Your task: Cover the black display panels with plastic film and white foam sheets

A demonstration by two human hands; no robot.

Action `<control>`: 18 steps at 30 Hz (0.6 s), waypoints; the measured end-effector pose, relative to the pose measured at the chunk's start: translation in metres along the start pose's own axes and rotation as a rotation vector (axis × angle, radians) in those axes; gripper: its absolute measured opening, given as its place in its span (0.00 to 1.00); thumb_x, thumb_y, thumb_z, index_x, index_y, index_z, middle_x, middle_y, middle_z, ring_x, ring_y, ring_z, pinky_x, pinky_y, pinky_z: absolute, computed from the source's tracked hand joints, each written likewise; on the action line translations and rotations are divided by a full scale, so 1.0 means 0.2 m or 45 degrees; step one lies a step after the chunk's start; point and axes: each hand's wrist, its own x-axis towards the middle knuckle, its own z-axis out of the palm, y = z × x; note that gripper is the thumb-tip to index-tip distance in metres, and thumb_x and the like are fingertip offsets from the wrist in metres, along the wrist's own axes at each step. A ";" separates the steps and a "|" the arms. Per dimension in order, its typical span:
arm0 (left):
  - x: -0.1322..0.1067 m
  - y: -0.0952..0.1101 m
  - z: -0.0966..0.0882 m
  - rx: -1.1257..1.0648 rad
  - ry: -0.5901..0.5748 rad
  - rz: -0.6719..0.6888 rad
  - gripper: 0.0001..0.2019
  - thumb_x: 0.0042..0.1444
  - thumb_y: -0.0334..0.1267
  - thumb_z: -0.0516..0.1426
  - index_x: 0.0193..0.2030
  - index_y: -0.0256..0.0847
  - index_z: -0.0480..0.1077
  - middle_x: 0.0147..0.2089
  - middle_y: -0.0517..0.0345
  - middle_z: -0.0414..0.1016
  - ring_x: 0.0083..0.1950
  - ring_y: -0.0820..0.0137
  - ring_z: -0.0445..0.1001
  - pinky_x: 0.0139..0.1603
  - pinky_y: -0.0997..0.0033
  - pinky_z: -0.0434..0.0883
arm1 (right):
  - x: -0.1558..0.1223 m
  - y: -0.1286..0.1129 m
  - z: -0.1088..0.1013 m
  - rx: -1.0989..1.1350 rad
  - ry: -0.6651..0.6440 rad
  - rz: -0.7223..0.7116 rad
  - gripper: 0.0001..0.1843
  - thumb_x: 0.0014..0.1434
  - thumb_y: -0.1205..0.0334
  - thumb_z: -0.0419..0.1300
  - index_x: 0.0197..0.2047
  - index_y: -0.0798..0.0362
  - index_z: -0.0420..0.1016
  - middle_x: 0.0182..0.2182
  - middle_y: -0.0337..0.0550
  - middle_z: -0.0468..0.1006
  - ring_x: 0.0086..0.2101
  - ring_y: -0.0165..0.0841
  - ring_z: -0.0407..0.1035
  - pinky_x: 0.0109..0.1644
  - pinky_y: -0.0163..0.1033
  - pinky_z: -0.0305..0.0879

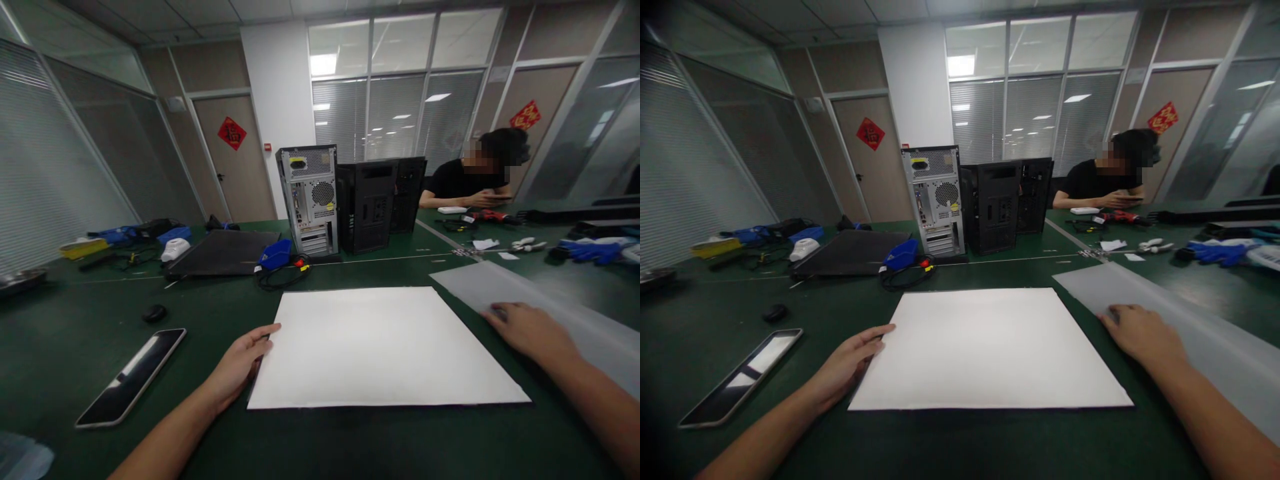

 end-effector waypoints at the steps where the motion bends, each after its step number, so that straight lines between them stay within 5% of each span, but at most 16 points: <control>1: 0.00 0.00 0.00 0.018 0.017 -0.014 0.25 0.51 0.35 0.63 0.57 0.36 0.70 0.37 0.55 0.79 0.33 0.71 0.75 0.33 0.73 0.69 | 0.00 -0.01 0.00 -0.011 -0.010 -0.002 0.33 0.63 0.38 0.44 0.55 0.51 0.75 0.53 0.58 0.72 0.50 0.51 0.67 0.51 0.53 0.63; 7: 0.01 0.00 0.00 0.071 0.040 -0.046 0.22 0.48 0.38 0.65 0.51 0.37 0.76 0.37 0.53 0.81 0.32 0.70 0.74 0.31 0.73 0.67 | -0.04 -0.08 -0.02 -0.089 -0.057 0.023 0.39 0.63 0.34 0.38 0.59 0.51 0.70 0.57 0.58 0.68 0.52 0.54 0.65 0.51 0.57 0.64; 18: 0.02 -0.01 -0.01 0.043 -0.013 -0.014 0.20 0.50 0.38 0.65 0.50 0.38 0.76 0.36 0.56 0.80 0.32 0.72 0.74 0.32 0.75 0.68 | -0.05 -0.13 -0.03 -0.105 -0.016 -0.042 0.33 0.66 0.42 0.39 0.62 0.54 0.67 0.55 0.61 0.70 0.52 0.55 0.64 0.49 0.57 0.64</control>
